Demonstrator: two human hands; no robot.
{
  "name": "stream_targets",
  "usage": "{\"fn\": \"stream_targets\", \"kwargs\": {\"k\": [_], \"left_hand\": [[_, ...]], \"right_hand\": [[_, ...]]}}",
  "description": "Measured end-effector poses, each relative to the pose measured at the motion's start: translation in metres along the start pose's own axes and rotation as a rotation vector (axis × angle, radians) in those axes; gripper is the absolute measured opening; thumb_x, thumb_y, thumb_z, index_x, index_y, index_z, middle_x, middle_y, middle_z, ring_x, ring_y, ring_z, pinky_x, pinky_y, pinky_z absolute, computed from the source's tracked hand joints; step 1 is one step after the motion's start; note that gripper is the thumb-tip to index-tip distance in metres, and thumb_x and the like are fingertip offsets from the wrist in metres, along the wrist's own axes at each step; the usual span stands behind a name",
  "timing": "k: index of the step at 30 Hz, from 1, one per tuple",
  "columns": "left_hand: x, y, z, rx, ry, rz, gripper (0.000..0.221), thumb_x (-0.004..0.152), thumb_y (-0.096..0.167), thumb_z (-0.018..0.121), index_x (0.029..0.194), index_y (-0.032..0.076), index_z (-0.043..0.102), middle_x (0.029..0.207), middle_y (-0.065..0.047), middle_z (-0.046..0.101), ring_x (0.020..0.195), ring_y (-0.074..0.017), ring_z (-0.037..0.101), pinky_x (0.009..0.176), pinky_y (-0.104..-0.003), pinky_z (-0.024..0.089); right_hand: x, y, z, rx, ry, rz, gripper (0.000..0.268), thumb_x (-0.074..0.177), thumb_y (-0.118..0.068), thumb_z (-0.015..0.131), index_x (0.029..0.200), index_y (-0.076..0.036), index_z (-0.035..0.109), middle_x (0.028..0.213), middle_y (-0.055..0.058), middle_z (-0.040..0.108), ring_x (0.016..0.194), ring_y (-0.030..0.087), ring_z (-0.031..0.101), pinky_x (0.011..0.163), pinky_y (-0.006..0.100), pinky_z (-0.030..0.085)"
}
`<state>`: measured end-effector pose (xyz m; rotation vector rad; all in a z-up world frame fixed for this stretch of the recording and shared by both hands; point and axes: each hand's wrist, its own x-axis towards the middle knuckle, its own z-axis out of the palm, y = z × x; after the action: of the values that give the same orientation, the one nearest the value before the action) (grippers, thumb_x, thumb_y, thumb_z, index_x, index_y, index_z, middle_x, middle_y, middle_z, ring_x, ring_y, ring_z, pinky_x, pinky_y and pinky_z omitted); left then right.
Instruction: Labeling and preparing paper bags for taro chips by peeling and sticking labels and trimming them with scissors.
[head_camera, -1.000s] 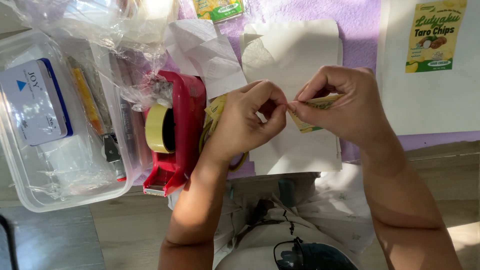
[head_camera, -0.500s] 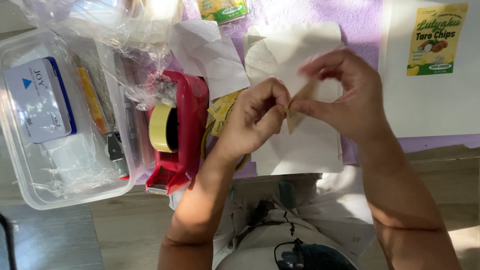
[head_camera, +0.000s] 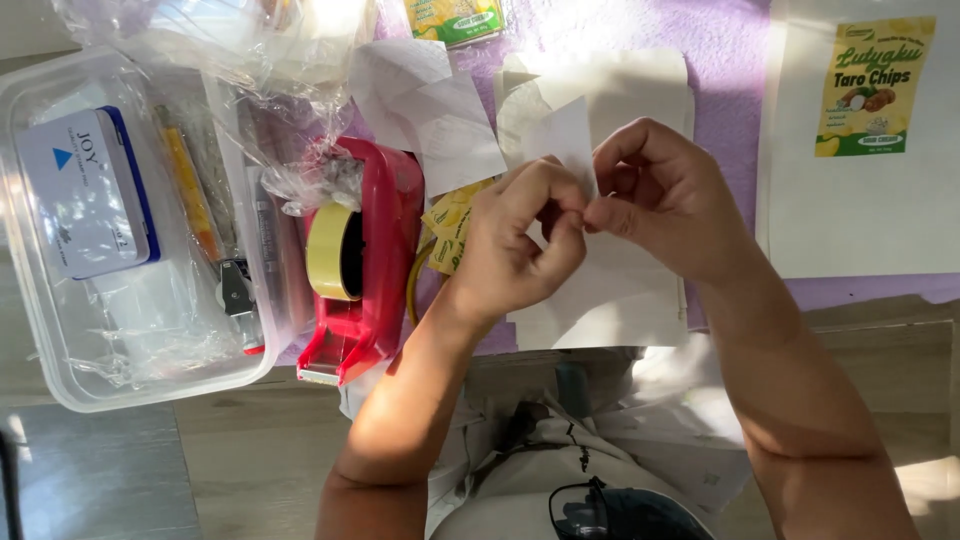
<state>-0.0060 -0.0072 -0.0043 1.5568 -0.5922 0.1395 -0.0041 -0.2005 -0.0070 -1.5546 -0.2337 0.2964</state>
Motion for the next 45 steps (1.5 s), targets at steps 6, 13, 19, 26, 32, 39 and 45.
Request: {"fn": "stream_targets", "kwargs": {"k": [6,13,19,26,32,39,45], "left_hand": [[0.009,0.008,-0.006,-0.046,0.075,-0.07,0.01,0.095,0.002,0.047,0.089,0.009,0.048,0.085,-0.005,0.052,0.075,-0.0166,0.049,0.068,-0.03,0.041],[0.005,-0.006,-0.007,0.206,0.114,0.014,0.003,0.105,0.003,0.058,0.102,0.003,0.056,0.092,-0.011,0.057,0.072,-0.019,0.058,0.065,-0.03,0.049],[0.006,-0.011,-0.005,-0.336,0.353,-0.4,0.026,0.101,0.031,0.061,0.103,0.007,0.053,0.076,-0.012,0.07,0.068,-0.0172,0.074,0.069,-0.03,0.066],[0.002,-0.024,-0.011,0.32,0.255,-0.054,0.028,0.105,0.006,0.067,0.13,0.014,0.059,0.118,-0.01,0.056,0.108,-0.023,0.062,0.088,-0.034,0.062],[-0.006,-0.037,-0.014,0.669,0.024,0.204,0.041,0.11,0.019,0.073,0.144,0.007,0.054,0.123,-0.012,0.062,0.107,-0.0317,0.067,0.094,-0.044,0.058],[0.004,-0.022,-0.018,0.176,0.076,-0.047,0.022,0.106,0.003,0.061,0.128,0.006,0.066,0.102,-0.008,0.065,0.087,-0.0191,0.061,0.076,-0.031,0.051],[0.006,-0.025,-0.011,-0.158,-0.031,-0.261,0.019,0.107,0.02,0.063,0.121,0.008,0.065,0.106,-0.001,0.069,0.095,-0.0115,0.064,0.08,-0.028,0.055]], "right_hand": [[0.003,0.0,0.007,-0.039,0.076,-0.041,0.015,0.105,-0.01,0.062,0.116,-0.002,0.055,0.099,0.01,0.067,0.085,0.018,0.073,0.08,0.027,0.066],[0.003,-0.004,0.023,-0.308,0.151,-0.249,0.01,0.109,-0.005,0.058,0.111,0.004,0.055,0.097,0.015,0.07,0.091,0.023,0.076,0.082,0.031,0.067],[0.005,0.008,0.012,0.009,0.103,-0.096,0.032,0.11,-0.028,0.052,0.128,-0.003,0.047,0.115,0.01,0.064,0.105,0.021,0.07,0.099,0.038,0.067],[0.005,0.023,0.004,0.193,0.093,-0.053,0.034,0.111,-0.02,0.052,0.14,-0.002,0.048,0.13,0.012,0.063,0.123,0.024,0.066,0.108,0.043,0.064],[0.004,0.024,-0.005,0.39,0.042,-0.057,0.043,0.112,-0.019,0.049,0.15,-0.003,0.04,0.144,0.013,0.057,0.136,0.029,0.058,0.115,0.055,0.06],[0.01,0.015,-0.018,-0.139,0.139,-0.235,0.056,0.095,-0.036,0.072,0.14,-0.013,0.047,0.141,0.01,0.053,0.129,0.023,0.056,0.109,0.035,0.054],[0.01,0.023,-0.025,-0.16,0.159,-0.138,0.021,0.102,-0.013,0.075,0.114,-0.001,0.063,0.11,0.011,0.072,0.1,0.018,0.072,0.085,0.029,0.065]]}}
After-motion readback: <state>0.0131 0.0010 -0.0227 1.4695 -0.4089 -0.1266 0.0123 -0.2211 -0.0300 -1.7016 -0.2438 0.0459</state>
